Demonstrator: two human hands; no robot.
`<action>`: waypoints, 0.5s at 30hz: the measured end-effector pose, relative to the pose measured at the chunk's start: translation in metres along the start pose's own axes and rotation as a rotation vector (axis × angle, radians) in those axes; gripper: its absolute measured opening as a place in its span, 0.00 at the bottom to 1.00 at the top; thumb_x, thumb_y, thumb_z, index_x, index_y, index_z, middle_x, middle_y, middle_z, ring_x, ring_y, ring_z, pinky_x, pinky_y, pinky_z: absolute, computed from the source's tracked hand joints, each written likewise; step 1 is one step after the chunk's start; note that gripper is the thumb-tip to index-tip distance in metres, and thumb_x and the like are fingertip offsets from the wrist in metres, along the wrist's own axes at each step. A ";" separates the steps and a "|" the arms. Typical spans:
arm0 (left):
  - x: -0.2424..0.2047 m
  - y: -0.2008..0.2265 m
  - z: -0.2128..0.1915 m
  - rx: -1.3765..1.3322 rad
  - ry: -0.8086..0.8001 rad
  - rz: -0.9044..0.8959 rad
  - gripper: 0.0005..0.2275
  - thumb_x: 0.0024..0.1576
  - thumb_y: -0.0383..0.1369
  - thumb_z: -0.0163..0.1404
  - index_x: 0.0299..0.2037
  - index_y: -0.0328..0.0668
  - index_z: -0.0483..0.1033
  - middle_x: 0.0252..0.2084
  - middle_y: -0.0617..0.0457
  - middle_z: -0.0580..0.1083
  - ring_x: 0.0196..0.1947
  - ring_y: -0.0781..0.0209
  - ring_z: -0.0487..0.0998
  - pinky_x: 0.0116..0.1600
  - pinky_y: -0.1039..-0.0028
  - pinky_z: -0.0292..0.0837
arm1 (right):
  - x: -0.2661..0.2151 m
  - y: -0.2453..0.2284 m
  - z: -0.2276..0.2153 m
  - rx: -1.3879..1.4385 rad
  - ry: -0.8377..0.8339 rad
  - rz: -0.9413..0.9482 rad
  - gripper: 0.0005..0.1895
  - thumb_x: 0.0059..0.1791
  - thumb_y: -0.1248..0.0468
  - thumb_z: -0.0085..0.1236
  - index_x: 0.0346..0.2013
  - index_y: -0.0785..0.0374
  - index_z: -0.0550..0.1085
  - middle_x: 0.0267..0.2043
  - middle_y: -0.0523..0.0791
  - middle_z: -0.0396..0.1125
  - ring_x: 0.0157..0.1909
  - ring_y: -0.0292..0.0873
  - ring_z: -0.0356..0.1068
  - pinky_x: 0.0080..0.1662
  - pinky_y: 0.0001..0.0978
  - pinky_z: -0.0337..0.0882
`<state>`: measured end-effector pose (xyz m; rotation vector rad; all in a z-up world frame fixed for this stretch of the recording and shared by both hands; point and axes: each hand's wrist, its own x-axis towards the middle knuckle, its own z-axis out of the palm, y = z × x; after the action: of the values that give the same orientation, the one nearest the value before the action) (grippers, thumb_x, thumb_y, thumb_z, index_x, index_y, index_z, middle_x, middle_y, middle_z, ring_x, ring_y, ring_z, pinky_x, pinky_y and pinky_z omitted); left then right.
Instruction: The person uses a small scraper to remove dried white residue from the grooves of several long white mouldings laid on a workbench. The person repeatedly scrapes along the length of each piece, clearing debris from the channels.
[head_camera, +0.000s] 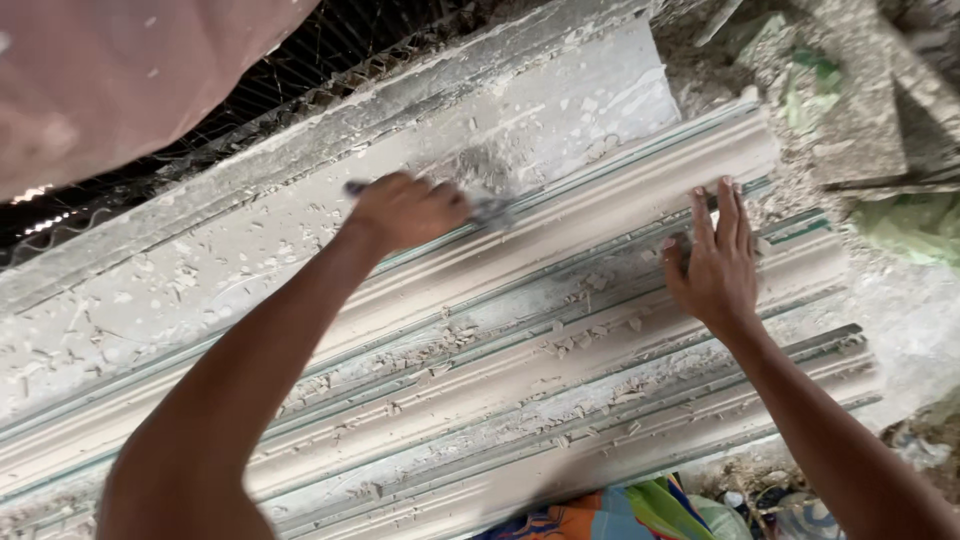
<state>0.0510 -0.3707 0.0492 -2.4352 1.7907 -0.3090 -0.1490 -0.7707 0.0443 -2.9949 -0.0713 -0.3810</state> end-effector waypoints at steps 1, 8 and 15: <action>-0.027 -0.002 0.002 -0.009 -0.013 0.008 0.03 0.59 0.39 0.49 0.40 0.58 0.71 0.31 0.60 0.69 0.22 0.61 0.79 0.28 0.66 0.75 | 0.001 -0.001 -0.001 0.010 -0.011 0.010 0.35 0.49 0.60 0.58 0.69 0.76 0.68 0.72 0.66 0.55 0.73 0.68 0.56 0.66 0.56 0.61; 0.067 0.019 0.011 -0.156 -0.135 -0.002 0.03 0.65 0.36 0.45 0.43 0.54 0.72 0.37 0.57 0.73 0.24 0.55 0.80 0.31 0.63 0.75 | 0.004 -0.002 0.000 0.004 -0.047 0.028 0.37 0.48 0.58 0.60 0.68 0.77 0.68 0.71 0.67 0.54 0.72 0.71 0.55 0.66 0.59 0.58; 0.242 0.041 0.033 -0.187 -0.225 0.081 0.06 0.68 0.26 0.44 0.48 0.38 0.76 0.23 0.50 0.75 0.11 0.64 0.73 0.13 0.71 0.68 | 0.003 -0.002 -0.012 0.146 -0.270 0.161 0.37 0.52 0.59 0.53 0.74 0.71 0.56 0.77 0.66 0.43 0.78 0.68 0.43 0.72 0.67 0.50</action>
<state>0.0892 -0.6145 0.0333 -2.3917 1.8851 0.1416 -0.1488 -0.7700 0.0569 -2.8605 0.1119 0.0447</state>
